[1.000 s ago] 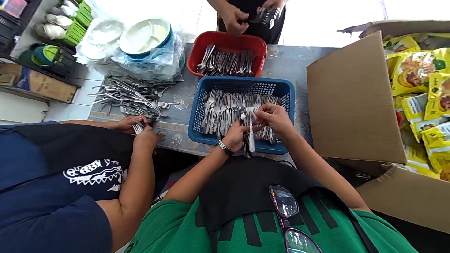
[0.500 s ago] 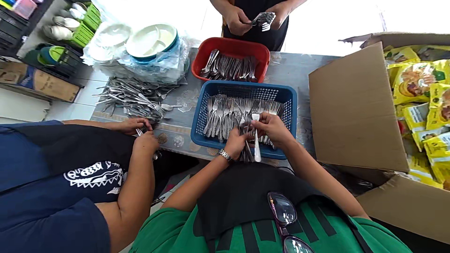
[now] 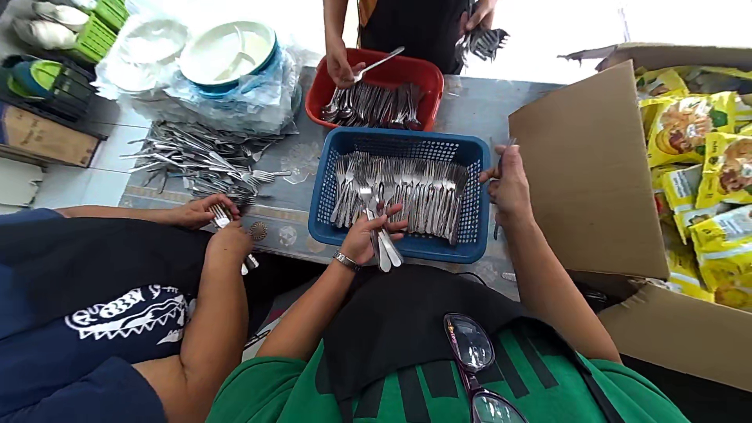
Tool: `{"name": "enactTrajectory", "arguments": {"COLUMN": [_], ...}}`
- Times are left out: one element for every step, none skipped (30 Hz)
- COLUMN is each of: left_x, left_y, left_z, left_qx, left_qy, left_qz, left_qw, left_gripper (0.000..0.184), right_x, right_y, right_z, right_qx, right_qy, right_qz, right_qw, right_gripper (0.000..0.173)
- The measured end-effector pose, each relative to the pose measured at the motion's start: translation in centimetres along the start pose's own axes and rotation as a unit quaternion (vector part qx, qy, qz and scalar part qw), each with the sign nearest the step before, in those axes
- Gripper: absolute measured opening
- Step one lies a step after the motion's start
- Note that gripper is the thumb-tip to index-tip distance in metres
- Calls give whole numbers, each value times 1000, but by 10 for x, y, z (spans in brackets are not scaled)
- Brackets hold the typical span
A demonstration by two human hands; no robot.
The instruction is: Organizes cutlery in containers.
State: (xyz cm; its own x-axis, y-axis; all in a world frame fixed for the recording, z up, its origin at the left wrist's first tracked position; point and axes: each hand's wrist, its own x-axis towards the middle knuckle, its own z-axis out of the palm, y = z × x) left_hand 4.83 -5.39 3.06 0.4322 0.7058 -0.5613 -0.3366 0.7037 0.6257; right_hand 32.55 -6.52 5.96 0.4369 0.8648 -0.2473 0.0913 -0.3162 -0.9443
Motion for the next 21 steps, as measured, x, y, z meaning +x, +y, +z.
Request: {"name": "enactTrajectory", "arguments": {"left_x": [1, 2, 4, 6, 9, 12, 16, 18, 19, 19, 19, 19, 20, 21, 22, 22, 22, 21, 19, 17, 16], "left_y": [-5, -9, -11, -13, -13, -12, -12, -11, -11, -12, -13, -13, -15, -16, -17, -17, -16, -15, -15, -15, -15], "left_z": [-4, -7, -9, -13, -17, -20, -23, -26, -26, -25, -25, -26, -28, -30, -31, -31, -31, -29, -28, -27, -27], "left_qx": [-12, -24, -34, -42, -47, -52, -59, -61, -61, -58, -56, -56, -57, -60, -62, -61, -55, -45, -35, -30, -29], "left_qy": [-10, -20, -33, -53, -70, -84, -98, -106, -106, -104, -101, -102, -108, -113, -114, -114, -112, -105, -100, -97, -98], "left_qz": [-9, -15, -18, -19, -19, -19, -22, -26, -29, -30, -30, -29, -27, -25, -24, -23, -24, -25, -25, -26, -26], "left_qw": [1000, 999, 999, 998, 996, 995, 993, 992, 992, 992, 993, 993, 992, 991, 991, 991, 992, 993, 994, 994, 994], "left_gripper": [35, 35, 35, 37, 38, 39, 40, 40, 40, 41, 41, 42, 42, 42, 42, 42, 42, 42, 42, 42, 42], "right_x": [3, 6, 9, 11, 14, 18, 21, 23, 26, 31, 36, 42, 49, 54, 58, 61, 64, 67, 69, 70, 72], "right_y": [1, 2, 5, 7, 10, 11, 11, 8, 6, 5, 6, 7, 9, 11, 10, 10, 10, 9, 8, 7, 6], "right_z": [0, 0, 0, 0, 1, 2, 4, 5, 6, 7, 7, 7, 5, 3, 1, 0, -1, -1, -1, 0, 1], "right_qx": [17, 31, 41, 51, 59, 66, 73, 77, 76, 64, 34, -9, -59, -106, -144, -173, -195, -215, -227, -230, -230], "right_qy": [21, 40, 52, 52, 44, 31, 15, -2, -19, -29, -37, -48, -63, -81, -100, -117, -137, -162, -191, -217, -235], "right_qz": [5, 8, 13, 17, 20, 25, 36, 49, 58, 60, 55, 48, 42, 41, 47, 56, 65, 76, 92, 106, 116], "right_qw": [1000, 999, 998, 997, 997, 997, 997, 996, 995, 996, 997, 998, 995, 990, 983, 976, 969, 960, 951, 943, 937], "right_gripper": [63, 64, 61, 53, 42, 31, 21, 15, 12, 10, 10, 12, 16, 23, 28, 31, 31, 31, 31, 30, 30]}}
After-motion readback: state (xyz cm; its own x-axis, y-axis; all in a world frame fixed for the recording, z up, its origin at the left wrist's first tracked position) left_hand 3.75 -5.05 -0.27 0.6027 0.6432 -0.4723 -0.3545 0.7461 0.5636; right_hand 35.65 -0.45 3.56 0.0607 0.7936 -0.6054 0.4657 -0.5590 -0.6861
